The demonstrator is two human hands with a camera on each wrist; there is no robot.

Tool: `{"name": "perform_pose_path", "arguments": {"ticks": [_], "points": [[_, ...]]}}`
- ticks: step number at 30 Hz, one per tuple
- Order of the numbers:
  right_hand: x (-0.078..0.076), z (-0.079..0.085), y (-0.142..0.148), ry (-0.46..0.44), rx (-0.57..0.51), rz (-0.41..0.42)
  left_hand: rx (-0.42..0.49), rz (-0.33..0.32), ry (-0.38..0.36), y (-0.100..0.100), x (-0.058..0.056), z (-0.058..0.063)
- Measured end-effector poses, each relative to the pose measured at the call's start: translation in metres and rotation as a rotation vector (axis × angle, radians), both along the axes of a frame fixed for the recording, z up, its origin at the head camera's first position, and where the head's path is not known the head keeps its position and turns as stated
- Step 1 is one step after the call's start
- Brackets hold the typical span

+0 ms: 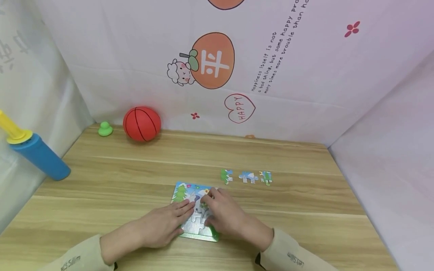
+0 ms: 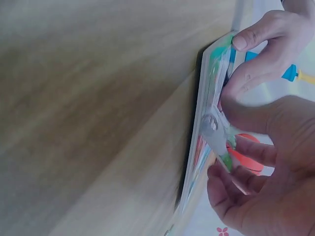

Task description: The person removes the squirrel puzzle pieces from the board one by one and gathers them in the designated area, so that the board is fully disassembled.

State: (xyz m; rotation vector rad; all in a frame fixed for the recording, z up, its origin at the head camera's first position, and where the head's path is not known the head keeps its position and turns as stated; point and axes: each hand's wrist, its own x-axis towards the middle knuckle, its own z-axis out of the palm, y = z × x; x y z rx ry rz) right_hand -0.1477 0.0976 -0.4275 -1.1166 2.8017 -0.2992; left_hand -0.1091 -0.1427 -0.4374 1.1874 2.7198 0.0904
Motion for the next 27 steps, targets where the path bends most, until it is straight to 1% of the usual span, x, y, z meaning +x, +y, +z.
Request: {"name": "perform_pose_path", "arguments": {"ticks": [5, 8, 13, 16, 23, 27], "points": [[0.0020, -0.0005, -0.0006, -0.005, -0.056, 0.040, 0.004, 0.003, -0.005, -0.0012, 0.0010, -0.0012], [0.0019, -0.0011, -0.0010, -0.027, -0.079, 0.042, 0.008, 0.003, -0.009, -0.0013, 0.0012, -0.0014], [0.0018, -0.0014, -0.0013, -0.043, -0.077, 0.031, 0.009, 0.003, -0.016, -0.0011, 0.0012, -0.0012], [0.0018, -0.0005, -0.0021, -0.040, -0.071, 0.030, 0.009, 0.001, -0.009, -0.0011, 0.0011, -0.0015], [0.0019, 0.0014, -0.0042, -0.066, -0.051, 0.025, 0.006, 0.000, 0.004, -0.0006, 0.0015, -0.0010], [0.0023, 0.0011, -0.0045, -0.041, -0.052, 0.035, 0.009, 0.006, -0.002, 0.0000, 0.0018, -0.0004]]}}
